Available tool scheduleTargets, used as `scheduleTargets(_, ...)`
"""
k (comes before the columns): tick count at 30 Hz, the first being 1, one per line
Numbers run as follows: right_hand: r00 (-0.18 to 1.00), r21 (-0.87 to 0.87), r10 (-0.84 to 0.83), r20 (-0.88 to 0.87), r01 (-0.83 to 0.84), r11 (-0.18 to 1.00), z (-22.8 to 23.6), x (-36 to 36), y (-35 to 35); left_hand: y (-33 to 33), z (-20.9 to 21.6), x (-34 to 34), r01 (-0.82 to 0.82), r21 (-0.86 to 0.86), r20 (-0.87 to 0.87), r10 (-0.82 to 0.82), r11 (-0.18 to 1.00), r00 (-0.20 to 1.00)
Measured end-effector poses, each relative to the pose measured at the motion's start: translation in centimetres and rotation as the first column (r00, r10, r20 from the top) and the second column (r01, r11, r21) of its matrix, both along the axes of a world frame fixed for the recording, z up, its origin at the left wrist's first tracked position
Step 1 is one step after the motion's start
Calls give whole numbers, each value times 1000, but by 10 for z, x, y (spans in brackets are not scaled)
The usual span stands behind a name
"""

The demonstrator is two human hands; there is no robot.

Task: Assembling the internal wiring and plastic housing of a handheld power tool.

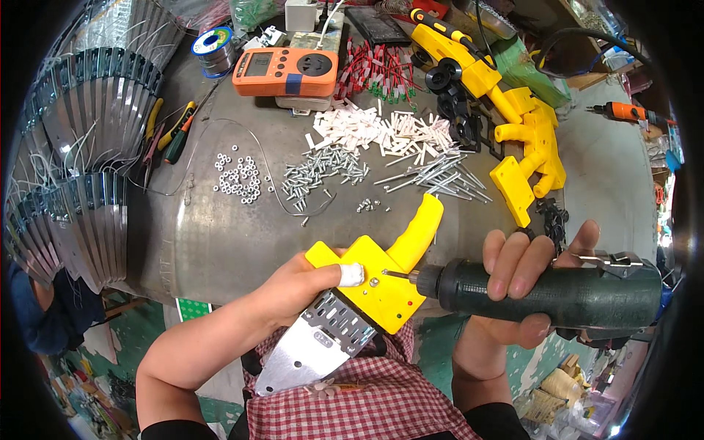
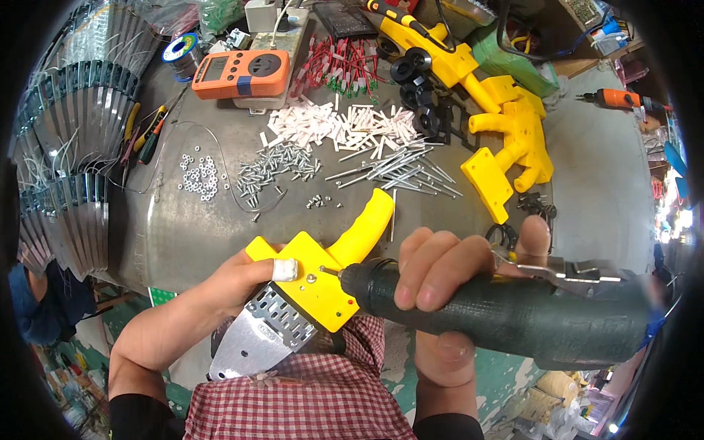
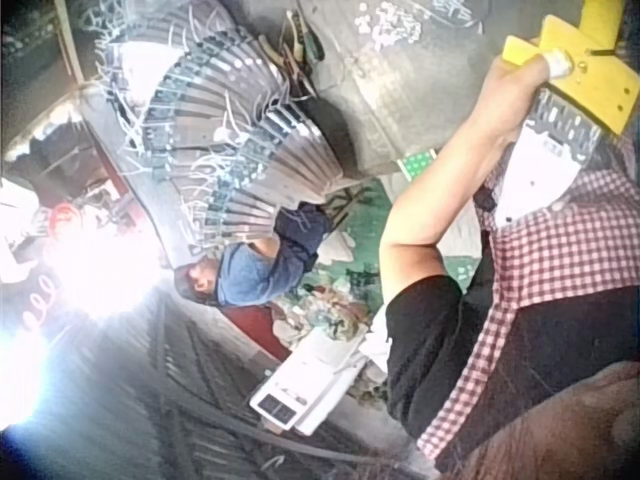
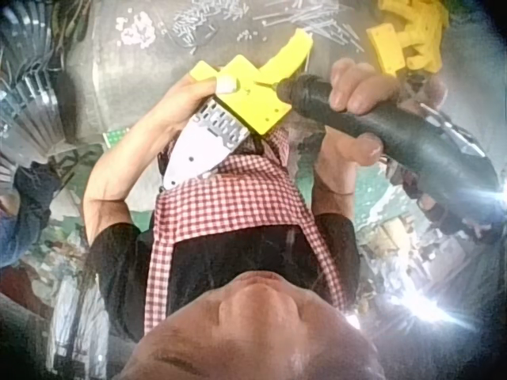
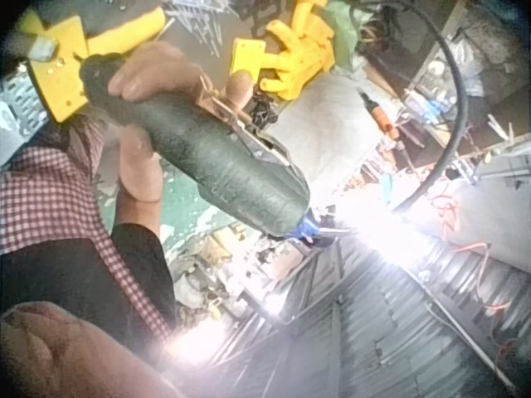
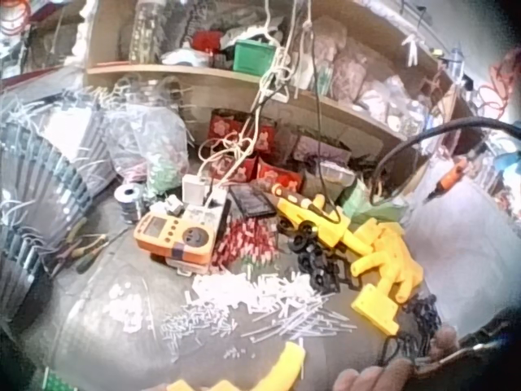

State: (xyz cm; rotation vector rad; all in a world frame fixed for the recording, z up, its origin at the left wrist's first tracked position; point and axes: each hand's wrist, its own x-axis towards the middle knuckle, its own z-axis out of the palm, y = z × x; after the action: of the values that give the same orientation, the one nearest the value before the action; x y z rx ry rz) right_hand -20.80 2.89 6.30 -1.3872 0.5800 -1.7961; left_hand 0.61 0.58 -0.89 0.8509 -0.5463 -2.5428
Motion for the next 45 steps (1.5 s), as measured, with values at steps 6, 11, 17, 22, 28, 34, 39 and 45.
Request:
scheduleTargets(6,994,62,-97,-56,101,993,-1,14,11,7,-9,-4,-70,-33,92,73,997,993)
scheduleTargets(11,992,93,8,-125,3,996,-6,8,22,10,0,-11,-30,-73,212,45,997,976)
scheduleTargets(17,985,71,-86,-150,97,993,-14,14,16,10,1,-14,27,-192,331,39,981,943)
scheduleTargets(22,985,126,-126,-121,141,982,-13,15,11,12,2,-15,62,-229,379,30,972,925)
scheduleTargets(28,994,154,-99,-41,104,983,-4,16,26,12,12,-17,41,-211,411,51,977,910)
scheduleTargets(34,973,153,-228,-29,230,961,-15,12,33,13,5,-13,118,-262,375,-11,958,927)
scheduleTargets(39,999,90,-27,-19,29,996,-23,-3,31,18,7,-15,137,-290,414,-5,947,910)
scheduleTargets(45,987,5,-13,-161,14,1000,-20,-4,32,19,5,-17,135,-331,462,36,934,886)
